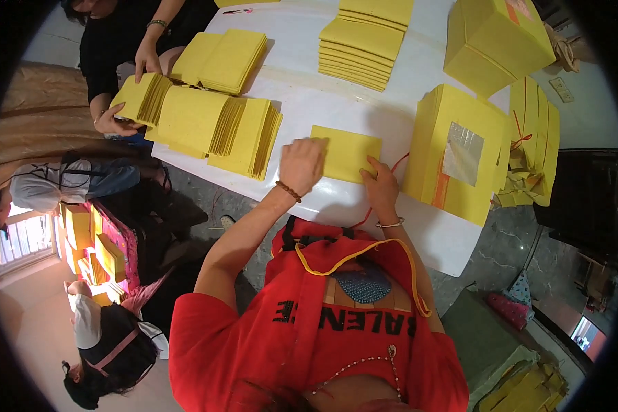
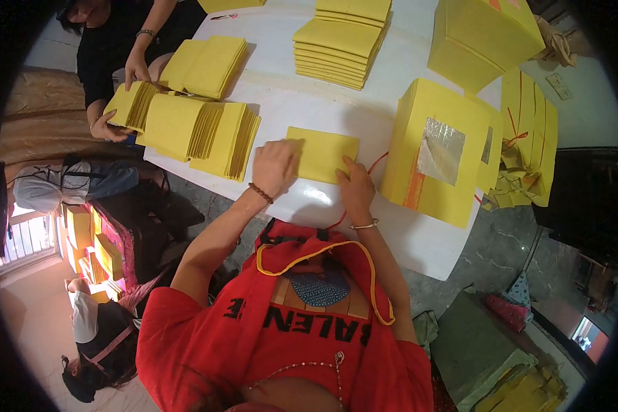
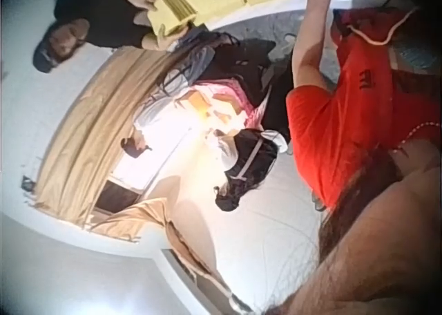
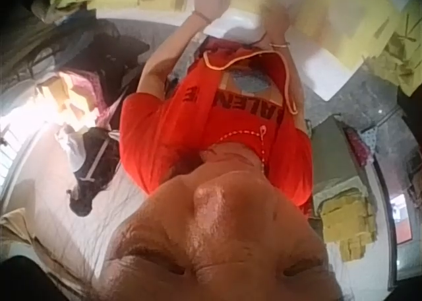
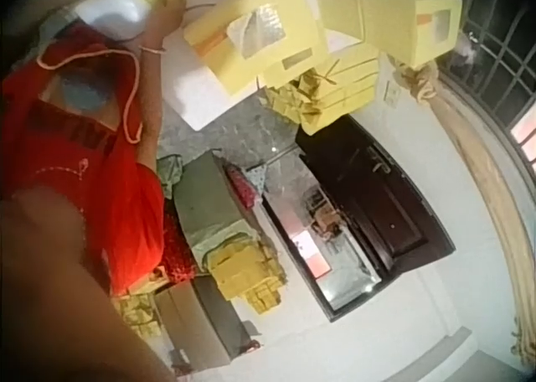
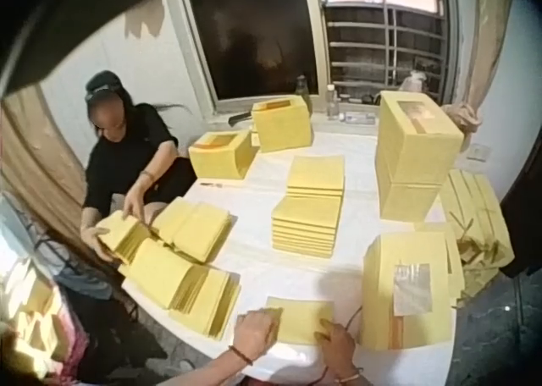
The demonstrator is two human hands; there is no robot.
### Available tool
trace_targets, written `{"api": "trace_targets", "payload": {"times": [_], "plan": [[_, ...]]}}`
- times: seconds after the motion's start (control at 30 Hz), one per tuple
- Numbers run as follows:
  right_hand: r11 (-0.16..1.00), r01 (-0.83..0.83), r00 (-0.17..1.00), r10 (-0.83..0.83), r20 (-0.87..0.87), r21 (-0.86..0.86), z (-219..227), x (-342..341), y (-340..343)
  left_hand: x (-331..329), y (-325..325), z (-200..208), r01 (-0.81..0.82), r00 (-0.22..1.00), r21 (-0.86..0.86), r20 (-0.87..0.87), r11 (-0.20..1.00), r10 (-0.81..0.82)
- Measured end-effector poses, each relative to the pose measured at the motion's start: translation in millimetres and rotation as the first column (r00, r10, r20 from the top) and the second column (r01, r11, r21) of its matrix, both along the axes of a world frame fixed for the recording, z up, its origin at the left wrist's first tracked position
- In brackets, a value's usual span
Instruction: Folding and tying stacks of yellow joss paper with red string.
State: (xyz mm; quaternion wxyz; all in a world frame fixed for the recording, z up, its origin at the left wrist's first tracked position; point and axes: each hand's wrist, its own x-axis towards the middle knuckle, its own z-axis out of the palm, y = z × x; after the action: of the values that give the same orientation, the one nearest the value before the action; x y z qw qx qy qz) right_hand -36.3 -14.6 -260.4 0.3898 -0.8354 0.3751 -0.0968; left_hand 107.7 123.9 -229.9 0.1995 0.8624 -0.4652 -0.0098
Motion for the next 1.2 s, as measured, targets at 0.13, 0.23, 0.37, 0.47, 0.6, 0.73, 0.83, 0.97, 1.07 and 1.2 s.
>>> {"api": "trace_targets", "payload": {"times": [0.13, 0.23, 0.37, 0.47, 0.6, 0.73, 0.83, 0.97, 1.07, 1.2], "plan": [[1.000, -0.001, 1.000, 0.001, -0.002, -0.019, 6, 3, 0, -14, -22, 7, 0.442, 0.893, -0.048, 0.122, 0.896, -0.434], [1.000, 0.003, 1.000, -0.003, 0.022, -0.002, 5, 4, 0, -17, -28, -4, 0.456, 0.886, 0.030, 0.079, 0.889, -0.457], [1.000, 0.008, 0.999, -0.008, 0.041, -0.011, 4, 3, 1, -14, -27, -20, 0.472, 0.875, 0.096, 0.075, 0.876, -0.479], [1.000, 0.008, 1.000, -0.008, -0.007, 0.020, 7, 3, 0, -13, -28, -26, 0.480, 0.866, 0.130, 0.089, 0.868, -0.492], [1.000, 0.006, 1.000, -0.006, 0.026, 0.021, 5, 3, -1, -14, -29, -27, 0.469, 0.875, 0.124, 0.072, 0.875, -0.479], [0.996, 0.017, 0.997, -0.023, 0.068, 0.088, 9, 3, -1, -14, -30, -26, 0.465, 0.880, 0.132, 0.038, 0.875, -0.473], [0.975, 0.000, 0.991, 0.030, 0.131, -0.221, 27, 2, 12, -14, -28, -26, 0.459, 0.884, 0.146, 0.021, 0.876, -0.467], [0.781, -0.422, 0.841, 0.527, 0.124, -0.460, 39, 34, 23, -11, -33, -33, 0.472, 0.873, 0.202, 0.030, 0.858, -0.487], [0.759, -0.414, 0.849, 0.521, 0.087, -0.503, 22, 40, 27, -11, -28, -40, 0.436, 0.890, -0.132, -0.082, 0.890, -0.448], [0.833, -0.381, 0.870, 0.470, 0.149, -0.402, -2, 33, 21, -5, -26, -23, 0.529, 0.843, 0.158, -0.212, 0.834, -0.494]]}}
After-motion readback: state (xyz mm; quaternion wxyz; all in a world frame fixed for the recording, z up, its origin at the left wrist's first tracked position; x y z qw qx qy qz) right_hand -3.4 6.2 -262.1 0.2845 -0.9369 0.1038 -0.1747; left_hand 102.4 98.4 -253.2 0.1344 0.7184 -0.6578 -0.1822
